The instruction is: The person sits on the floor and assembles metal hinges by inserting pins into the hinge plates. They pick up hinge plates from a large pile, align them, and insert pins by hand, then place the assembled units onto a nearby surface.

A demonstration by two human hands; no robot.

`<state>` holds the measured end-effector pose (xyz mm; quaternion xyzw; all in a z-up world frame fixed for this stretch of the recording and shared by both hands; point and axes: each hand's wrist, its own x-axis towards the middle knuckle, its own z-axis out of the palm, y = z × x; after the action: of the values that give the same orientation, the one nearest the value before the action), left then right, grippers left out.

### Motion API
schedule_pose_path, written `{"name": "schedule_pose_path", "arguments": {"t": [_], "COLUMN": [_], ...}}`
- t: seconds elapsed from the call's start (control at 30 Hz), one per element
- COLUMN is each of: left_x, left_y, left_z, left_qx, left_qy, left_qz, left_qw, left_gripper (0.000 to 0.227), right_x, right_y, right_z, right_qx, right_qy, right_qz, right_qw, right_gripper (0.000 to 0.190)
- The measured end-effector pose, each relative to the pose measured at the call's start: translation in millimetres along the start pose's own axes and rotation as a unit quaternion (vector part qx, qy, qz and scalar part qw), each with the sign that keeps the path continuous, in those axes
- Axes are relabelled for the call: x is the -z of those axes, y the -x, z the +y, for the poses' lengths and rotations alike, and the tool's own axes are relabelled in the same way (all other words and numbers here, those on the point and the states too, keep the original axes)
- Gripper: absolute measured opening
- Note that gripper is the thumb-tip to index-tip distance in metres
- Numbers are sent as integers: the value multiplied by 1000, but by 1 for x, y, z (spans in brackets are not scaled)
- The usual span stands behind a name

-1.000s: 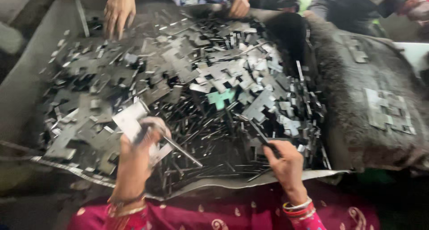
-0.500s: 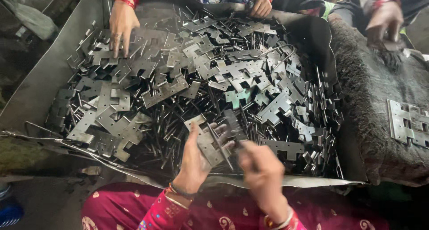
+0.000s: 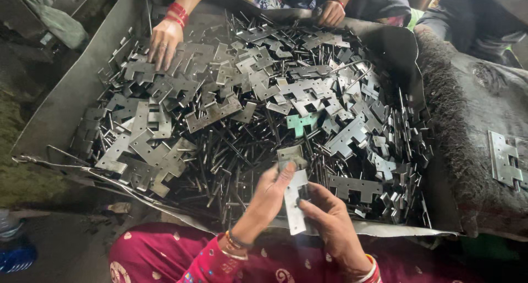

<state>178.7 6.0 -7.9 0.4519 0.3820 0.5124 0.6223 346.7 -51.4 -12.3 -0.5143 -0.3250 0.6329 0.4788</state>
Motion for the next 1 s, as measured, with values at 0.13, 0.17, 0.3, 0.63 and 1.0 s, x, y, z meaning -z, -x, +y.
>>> {"name": "schedule_pose_path", "arguments": {"t": [0.13, 0.17, 0.3, 0.63, 1.0], "left_x": [62, 78, 118, 105, 142], "left_y": [-33, -46, -76, -29, -9], "left_z": [19, 21, 19, 53, 58], "left_qx": [-287, -272, -225, -300, -95], "left_qy": [-548, -594, -690, -720, -630], "left_qz": [194, 215, 244, 237, 107], "left_qw": [761, 726, 643, 579, 764], "left_gripper": [55, 62, 69, 13, 34], "right_x": [17, 20, 23, 23, 175], "right_y": [2, 2, -1, 3, -15], "right_z": [6, 7, 13, 3, -112], "right_qx": [35, 56, 83, 80, 337], "right_qy": [12, 42, 109, 58, 237], "right_qz": [48, 63, 93, 86, 316], "right_qw": [998, 996, 986, 991, 855], "right_gripper": [45, 44, 43, 42, 26]}}
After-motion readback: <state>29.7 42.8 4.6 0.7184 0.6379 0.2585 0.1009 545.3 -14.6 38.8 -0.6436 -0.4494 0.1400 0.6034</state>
